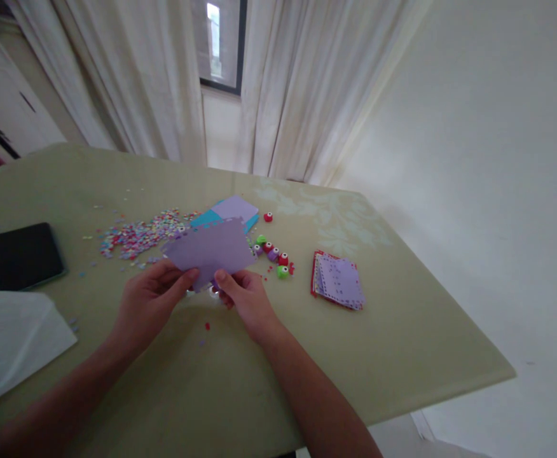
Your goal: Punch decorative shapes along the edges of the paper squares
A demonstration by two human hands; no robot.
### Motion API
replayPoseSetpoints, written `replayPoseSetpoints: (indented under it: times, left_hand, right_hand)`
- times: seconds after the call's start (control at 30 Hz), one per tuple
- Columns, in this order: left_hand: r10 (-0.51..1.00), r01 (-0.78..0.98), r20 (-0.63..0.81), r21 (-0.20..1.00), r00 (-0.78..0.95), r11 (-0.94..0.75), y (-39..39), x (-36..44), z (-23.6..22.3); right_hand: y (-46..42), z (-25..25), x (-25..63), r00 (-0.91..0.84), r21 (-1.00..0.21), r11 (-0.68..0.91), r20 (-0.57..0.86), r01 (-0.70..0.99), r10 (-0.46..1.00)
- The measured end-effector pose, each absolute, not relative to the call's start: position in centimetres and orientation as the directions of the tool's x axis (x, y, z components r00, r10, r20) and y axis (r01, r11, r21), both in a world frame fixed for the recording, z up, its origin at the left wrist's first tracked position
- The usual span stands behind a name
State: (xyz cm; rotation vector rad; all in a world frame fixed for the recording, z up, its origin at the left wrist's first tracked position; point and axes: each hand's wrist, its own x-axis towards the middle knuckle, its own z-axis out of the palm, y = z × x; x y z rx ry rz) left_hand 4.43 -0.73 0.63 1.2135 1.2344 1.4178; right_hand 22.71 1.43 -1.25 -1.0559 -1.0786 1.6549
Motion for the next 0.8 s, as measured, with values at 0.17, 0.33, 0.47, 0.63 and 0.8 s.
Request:
replayPoseSetpoints:
  times: [0.17, 0.33, 0.47, 0.63, 0.8]
  left_hand:
    - [0.98, 0.005, 0.13, 0.991, -0.154, -0.131, -0.75, 4.43, 0.72]
    - [0.986, -0.072, 0.091, 0.992, -0.142, -0.102, -0.71, 4.38, 0.82]
    - [0.988, -0.08, 0.078, 0.993, -0.134, -0.089, -0.59, 4.38, 0.69]
    - [0.99, -0.072, 0.079, 0.994, -0.117, -0.088, -0.69, 4.46, 0.52]
    - [0.988, -0.056, 0.097, 0.993, -0.116, -0.104, -0.75, 4.5, 0.4]
  right_hand:
    - [1.42, -1.45, 22.68, -0.255, -0.945, -0.243, -0.185, -0.22, 0.949]
    - [1.41, -1.23, 22.55, -0.275, -0.94, -0.256, -0.191, -0.225, 0.942]
    - [1.42, -1.58, 22.54, -0.254, -0.954, -0.225, -0.172, -0.198, 0.952]
    - [1.45, -1.77, 22.55, -0.264, -0.936, -0.263, -0.199, -0.233, 0.944]
    - [1.41, -1.36, 22.45, -0.265, -0.929, -0.279, -0.213, -0.243, 0.94]
